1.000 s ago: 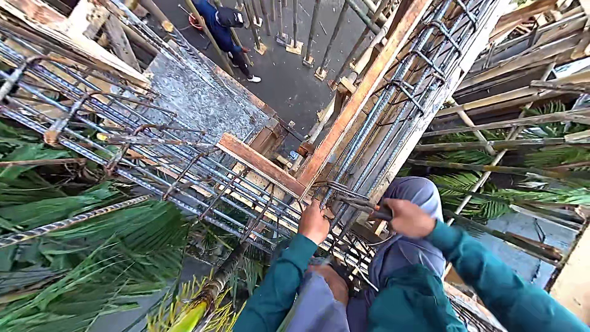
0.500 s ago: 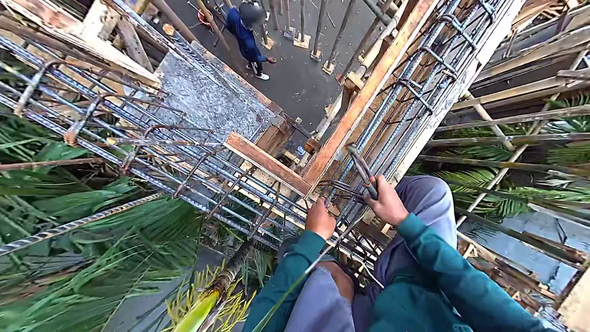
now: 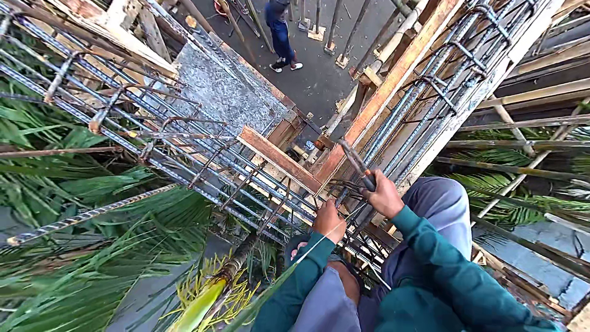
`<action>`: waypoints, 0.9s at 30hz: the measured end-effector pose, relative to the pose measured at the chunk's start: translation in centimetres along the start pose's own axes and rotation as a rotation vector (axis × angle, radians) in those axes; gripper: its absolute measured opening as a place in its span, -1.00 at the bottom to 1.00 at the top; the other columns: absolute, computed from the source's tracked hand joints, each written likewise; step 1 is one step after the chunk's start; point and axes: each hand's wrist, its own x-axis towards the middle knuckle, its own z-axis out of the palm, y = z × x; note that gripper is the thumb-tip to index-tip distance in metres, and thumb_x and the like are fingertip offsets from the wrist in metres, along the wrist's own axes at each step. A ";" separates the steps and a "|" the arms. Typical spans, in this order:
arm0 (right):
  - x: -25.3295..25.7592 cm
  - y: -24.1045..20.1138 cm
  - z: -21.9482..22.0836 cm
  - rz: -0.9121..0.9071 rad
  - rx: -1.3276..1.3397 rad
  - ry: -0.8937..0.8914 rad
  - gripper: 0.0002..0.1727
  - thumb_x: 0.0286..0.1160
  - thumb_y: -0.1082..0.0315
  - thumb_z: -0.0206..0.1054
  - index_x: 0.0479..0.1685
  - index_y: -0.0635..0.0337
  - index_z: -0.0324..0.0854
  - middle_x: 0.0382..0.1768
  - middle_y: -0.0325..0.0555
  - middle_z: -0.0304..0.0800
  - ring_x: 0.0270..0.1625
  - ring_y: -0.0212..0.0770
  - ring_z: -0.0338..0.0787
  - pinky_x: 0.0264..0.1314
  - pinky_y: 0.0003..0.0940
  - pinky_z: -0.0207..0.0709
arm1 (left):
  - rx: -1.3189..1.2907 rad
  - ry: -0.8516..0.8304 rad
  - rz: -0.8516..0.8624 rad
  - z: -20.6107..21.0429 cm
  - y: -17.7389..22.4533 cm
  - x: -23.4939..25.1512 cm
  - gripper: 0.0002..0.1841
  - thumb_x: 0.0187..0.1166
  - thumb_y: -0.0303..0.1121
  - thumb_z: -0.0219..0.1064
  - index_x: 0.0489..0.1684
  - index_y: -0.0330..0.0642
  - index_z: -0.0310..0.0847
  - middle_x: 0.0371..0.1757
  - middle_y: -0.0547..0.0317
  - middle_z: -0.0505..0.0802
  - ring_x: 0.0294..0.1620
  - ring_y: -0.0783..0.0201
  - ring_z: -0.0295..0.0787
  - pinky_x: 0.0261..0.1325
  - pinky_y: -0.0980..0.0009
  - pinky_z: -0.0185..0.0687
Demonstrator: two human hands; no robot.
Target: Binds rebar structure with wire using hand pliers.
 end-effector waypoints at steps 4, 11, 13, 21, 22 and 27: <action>-2.5 0.4 -4.4 -0.054 -0.175 0.035 -0.54 0.45 0.34 0.47 0.33 0.26 0.55 -0.02 0.22 0.76 -0.05 0.24 0.80 0.00 0.39 0.64 | -0.022 -0.020 0.028 0.4 0.1 -0.1 -0.47 0.54 -0.49 0.27 0.56 -0.27 0.44 0.45 -0.21 0.67 0.44 -0.08 0.66 0.50 0.00 0.56; -10.7 3.0 -7.4 0.004 -0.543 -0.715 -0.63 0.41 0.29 0.43 0.21 0.11 0.67 -0.07 0.21 0.83 0.05 0.31 0.82 0.05 0.45 0.60 | -0.029 -0.054 0.039 -0.9 0.3 -0.6 -0.48 0.60 -0.52 0.19 0.60 -0.28 0.40 0.49 -0.19 0.65 0.50 -0.02 0.62 0.57 0.06 0.52; -9.1 3.8 -7.8 0.047 -0.511 -0.635 -0.63 0.33 0.35 0.47 0.17 0.16 0.74 -0.06 0.25 0.84 0.05 0.33 0.81 0.07 0.48 0.58 | -0.019 -0.052 0.049 -1.2 0.4 -0.9 -0.47 0.61 -0.53 0.19 0.64 -0.28 0.37 0.51 -0.17 0.64 0.50 -0.01 0.62 0.58 0.08 0.51; -13.2 3.4 -5.3 0.128 -0.576 -0.607 -0.54 0.28 0.24 0.46 0.22 0.15 0.64 -0.06 0.25 0.83 0.06 0.37 0.82 -0.01 0.50 0.58 | 0.028 -0.048 0.064 -2.3 0.8 -1.8 -0.55 0.65 -0.52 0.13 0.55 -0.27 0.45 0.42 -0.17 0.70 0.45 -0.01 0.66 0.52 0.05 0.53; -12.4 4.5 -6.2 0.124 -0.582 -0.555 -0.55 0.25 0.22 0.48 0.19 0.12 0.69 -0.07 0.24 0.84 0.05 0.36 0.83 -0.04 0.51 0.60 | 0.030 -0.048 0.070 -2.3 0.8 -2.2 -0.54 0.64 -0.53 0.13 0.55 -0.27 0.45 0.41 -0.17 0.70 0.44 -0.01 0.66 0.52 0.05 0.54; -12.1 5.0 -6.6 0.348 -0.601 -0.386 -0.51 0.30 0.19 0.44 0.23 0.20 0.60 -0.03 0.30 0.81 0.10 0.40 0.81 0.01 0.47 0.59 | 0.021 -0.038 0.082 -2.9 1.0 -2.5 -0.55 0.70 -0.50 0.11 0.58 -0.28 0.43 0.40 -0.19 0.71 0.43 -0.02 0.67 0.53 0.04 0.53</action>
